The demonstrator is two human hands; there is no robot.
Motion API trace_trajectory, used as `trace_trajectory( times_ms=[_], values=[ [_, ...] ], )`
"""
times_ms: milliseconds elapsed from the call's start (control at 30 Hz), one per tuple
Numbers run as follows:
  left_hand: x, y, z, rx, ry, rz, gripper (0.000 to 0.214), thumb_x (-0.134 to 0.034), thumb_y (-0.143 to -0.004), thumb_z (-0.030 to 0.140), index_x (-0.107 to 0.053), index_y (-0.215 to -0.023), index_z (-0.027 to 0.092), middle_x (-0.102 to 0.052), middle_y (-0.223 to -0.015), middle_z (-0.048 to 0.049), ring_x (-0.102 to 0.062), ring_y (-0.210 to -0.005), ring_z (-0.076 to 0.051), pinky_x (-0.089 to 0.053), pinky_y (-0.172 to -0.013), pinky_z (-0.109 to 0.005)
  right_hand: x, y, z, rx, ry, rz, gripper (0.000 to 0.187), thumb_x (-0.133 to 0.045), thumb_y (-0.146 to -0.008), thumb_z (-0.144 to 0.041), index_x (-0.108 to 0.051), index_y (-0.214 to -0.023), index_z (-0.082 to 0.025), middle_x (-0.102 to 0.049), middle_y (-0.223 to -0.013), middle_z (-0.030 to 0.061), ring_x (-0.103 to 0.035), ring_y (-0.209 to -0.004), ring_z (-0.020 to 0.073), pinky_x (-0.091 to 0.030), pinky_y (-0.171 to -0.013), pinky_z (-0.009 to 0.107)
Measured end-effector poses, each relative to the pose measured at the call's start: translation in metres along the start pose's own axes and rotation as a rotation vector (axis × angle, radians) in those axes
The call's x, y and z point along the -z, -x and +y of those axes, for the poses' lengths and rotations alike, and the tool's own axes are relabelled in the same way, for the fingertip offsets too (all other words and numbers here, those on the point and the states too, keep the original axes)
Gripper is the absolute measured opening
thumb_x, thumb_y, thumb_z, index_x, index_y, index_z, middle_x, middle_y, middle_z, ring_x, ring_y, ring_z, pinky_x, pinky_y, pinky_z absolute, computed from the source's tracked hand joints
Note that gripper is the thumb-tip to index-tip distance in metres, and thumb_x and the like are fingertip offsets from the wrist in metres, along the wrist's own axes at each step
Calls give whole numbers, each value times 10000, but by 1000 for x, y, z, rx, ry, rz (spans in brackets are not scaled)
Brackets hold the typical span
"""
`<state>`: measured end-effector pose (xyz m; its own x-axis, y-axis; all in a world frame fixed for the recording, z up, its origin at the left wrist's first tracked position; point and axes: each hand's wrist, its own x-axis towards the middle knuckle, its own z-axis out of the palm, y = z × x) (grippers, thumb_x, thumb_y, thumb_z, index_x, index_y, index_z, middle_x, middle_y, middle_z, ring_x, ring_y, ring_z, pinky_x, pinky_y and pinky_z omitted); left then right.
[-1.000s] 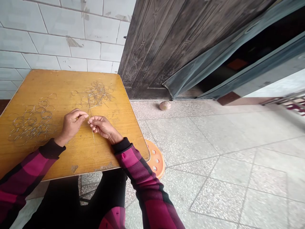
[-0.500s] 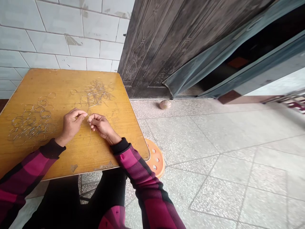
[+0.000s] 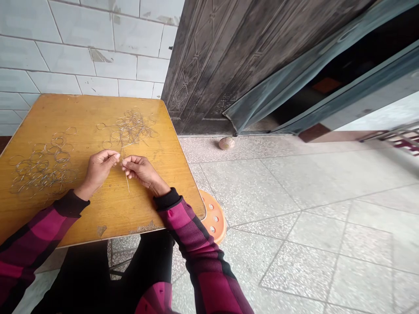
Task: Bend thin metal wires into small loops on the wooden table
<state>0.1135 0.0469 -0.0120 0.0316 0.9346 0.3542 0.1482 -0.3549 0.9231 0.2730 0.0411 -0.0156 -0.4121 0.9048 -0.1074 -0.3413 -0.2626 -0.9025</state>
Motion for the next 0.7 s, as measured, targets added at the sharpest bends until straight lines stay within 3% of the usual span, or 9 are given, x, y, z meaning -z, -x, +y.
trace_trajectory(
  times_ms=[167,400,700],
  values=[
    [-1,-1,-1,79,88,-30,141,-632,-782,286,-651,-723,159,-633,-634,-1,-546,-578,-113,-445,-581,-250,4,0,-2,-14,83,5,258,-792,-676,-351,-648,-718,-141,-643,-663,-23,-514,-490,33,-400,-443,142],
    [0,0,-3,63,82,-58,130,-626,-791,270,-660,-737,157,-637,-637,0,-550,-584,-110,-449,-589,-250,4,-1,-5,1,158,8,285,-778,-677,-396,-666,-704,-135,-631,-649,-23,-462,-468,26,-311,-401,148],
    [-2,-1,-8,63,73,-81,146,-618,-804,289,-660,-760,157,-648,-668,-11,-550,-586,-110,-463,-594,-256,5,-1,-6,73,270,107,302,-772,-666,-410,-621,-651,-149,-552,-521,-50,-447,-432,41,-342,-407,165]
  ],
)
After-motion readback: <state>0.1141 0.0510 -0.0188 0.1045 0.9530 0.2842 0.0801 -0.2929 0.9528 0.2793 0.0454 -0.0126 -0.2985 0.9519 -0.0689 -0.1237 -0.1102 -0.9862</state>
